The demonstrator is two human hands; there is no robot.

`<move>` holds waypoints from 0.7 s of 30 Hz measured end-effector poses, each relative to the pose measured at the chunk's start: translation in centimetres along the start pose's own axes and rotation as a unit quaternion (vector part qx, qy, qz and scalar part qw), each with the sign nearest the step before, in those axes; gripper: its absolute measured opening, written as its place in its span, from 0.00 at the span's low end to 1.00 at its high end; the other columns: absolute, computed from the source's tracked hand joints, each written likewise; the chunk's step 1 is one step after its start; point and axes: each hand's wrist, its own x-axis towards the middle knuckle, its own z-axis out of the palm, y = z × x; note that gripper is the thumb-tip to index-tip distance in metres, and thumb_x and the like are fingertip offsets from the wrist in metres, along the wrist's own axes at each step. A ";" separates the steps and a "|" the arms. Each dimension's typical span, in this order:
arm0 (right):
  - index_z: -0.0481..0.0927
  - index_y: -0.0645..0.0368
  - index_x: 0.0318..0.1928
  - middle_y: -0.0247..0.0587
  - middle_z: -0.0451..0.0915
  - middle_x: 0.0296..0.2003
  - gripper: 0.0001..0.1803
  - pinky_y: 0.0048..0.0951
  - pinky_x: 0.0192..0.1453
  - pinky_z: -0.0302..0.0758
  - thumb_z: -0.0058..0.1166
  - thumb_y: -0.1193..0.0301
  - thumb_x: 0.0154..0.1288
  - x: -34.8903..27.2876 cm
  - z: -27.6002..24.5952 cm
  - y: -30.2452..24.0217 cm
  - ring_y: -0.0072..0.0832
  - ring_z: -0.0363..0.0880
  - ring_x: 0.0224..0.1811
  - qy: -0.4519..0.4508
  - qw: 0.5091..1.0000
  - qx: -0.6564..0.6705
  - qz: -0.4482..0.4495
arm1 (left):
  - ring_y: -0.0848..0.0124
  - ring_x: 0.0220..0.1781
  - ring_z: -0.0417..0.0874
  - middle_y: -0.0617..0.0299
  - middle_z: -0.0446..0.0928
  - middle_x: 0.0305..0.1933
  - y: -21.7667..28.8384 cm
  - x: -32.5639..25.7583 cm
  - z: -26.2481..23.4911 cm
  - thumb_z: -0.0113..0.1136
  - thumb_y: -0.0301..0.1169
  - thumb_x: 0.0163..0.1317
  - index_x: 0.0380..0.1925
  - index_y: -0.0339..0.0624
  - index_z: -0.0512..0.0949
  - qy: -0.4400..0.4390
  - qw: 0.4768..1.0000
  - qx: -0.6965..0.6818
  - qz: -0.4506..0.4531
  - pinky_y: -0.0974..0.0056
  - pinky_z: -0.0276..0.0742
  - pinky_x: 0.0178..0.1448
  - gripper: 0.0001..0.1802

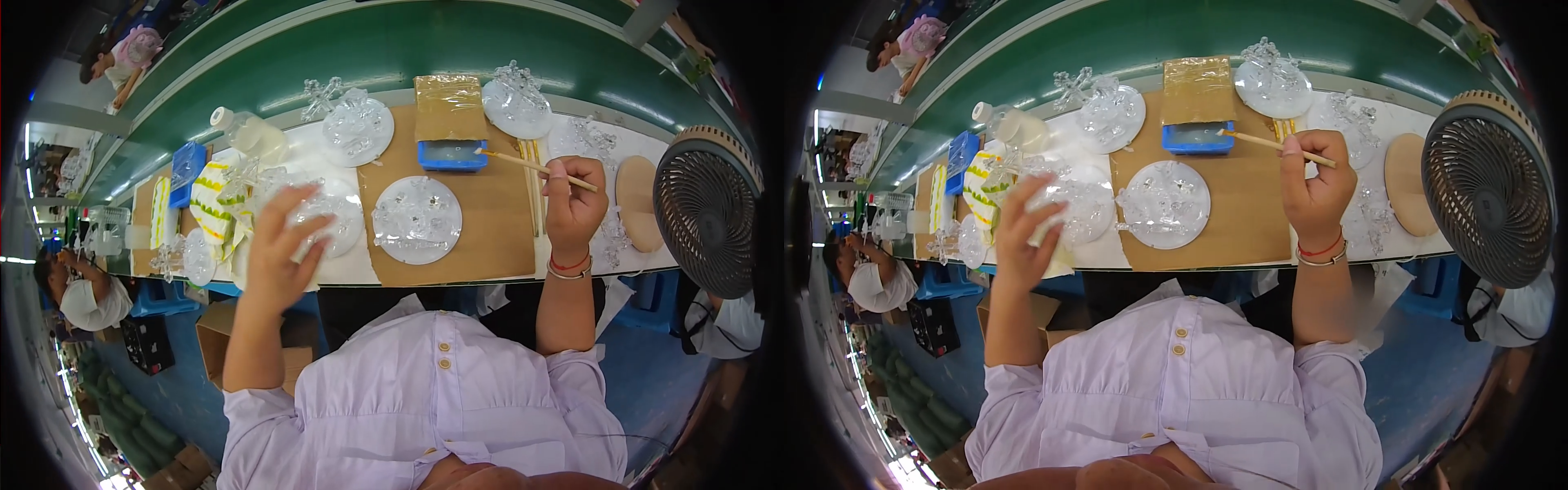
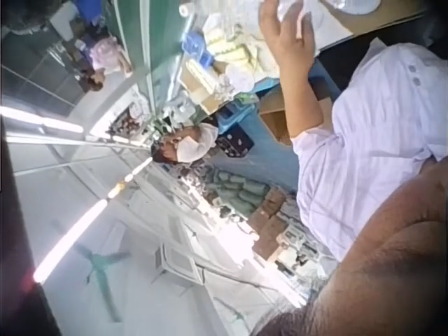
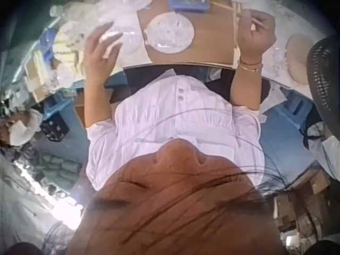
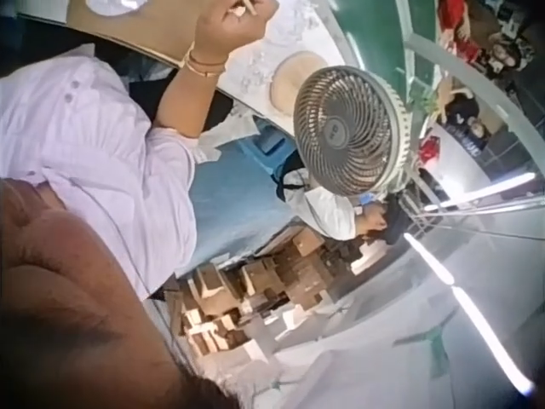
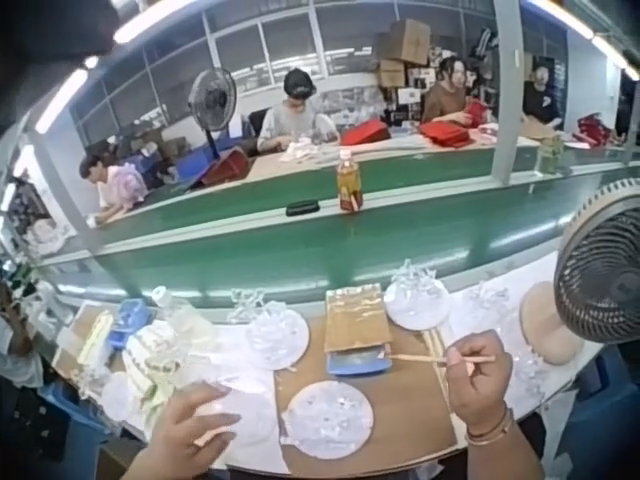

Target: Applying adhesive to clear decorative lighting components using a wooden stick on an assembly line.

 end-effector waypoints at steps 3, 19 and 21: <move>0.71 0.64 0.34 0.38 0.78 0.27 0.04 0.18 0.33 0.71 0.52 0.79 0.67 0.3 0.7 -0.3 0.17 0.74 0.26 -0.023 0.999 -0.038 0.007 | 0.52 0.56 0.77 0.55 0.76 0.55 2.4 0.2 2.1 0.70 0.24 0.46 0.44 0.44 0.79 -0.014 0.997 -0.060 0.039 0.52 0.73 0.59 0.22; 0.72 0.62 0.33 0.35 0.74 0.20 0.06 0.21 0.23 0.67 0.56 0.77 0.64 0.9 3.1 0.2 0.19 0.70 0.18 -0.082 0.989 -0.123 -0.020 | 0.63 0.36 0.82 0.60 0.82 0.37 3.3 0.6 6.2 0.68 0.21 0.48 0.39 0.41 0.80 -0.015 0.993 -0.112 0.022 0.62 0.78 0.38 0.15; 0.73 0.61 0.33 0.34 0.74 0.20 0.05 0.21 0.23 0.67 0.56 0.76 0.65 0.8 3.2 0.6 0.19 0.70 0.18 -0.080 0.990 -0.116 -0.025 | 0.62 0.37 0.82 0.60 0.82 0.37 3.3 0.5 6.3 0.67 0.21 0.49 0.39 0.41 0.80 -0.037 0.993 -0.110 0.006 0.62 0.78 0.39 0.15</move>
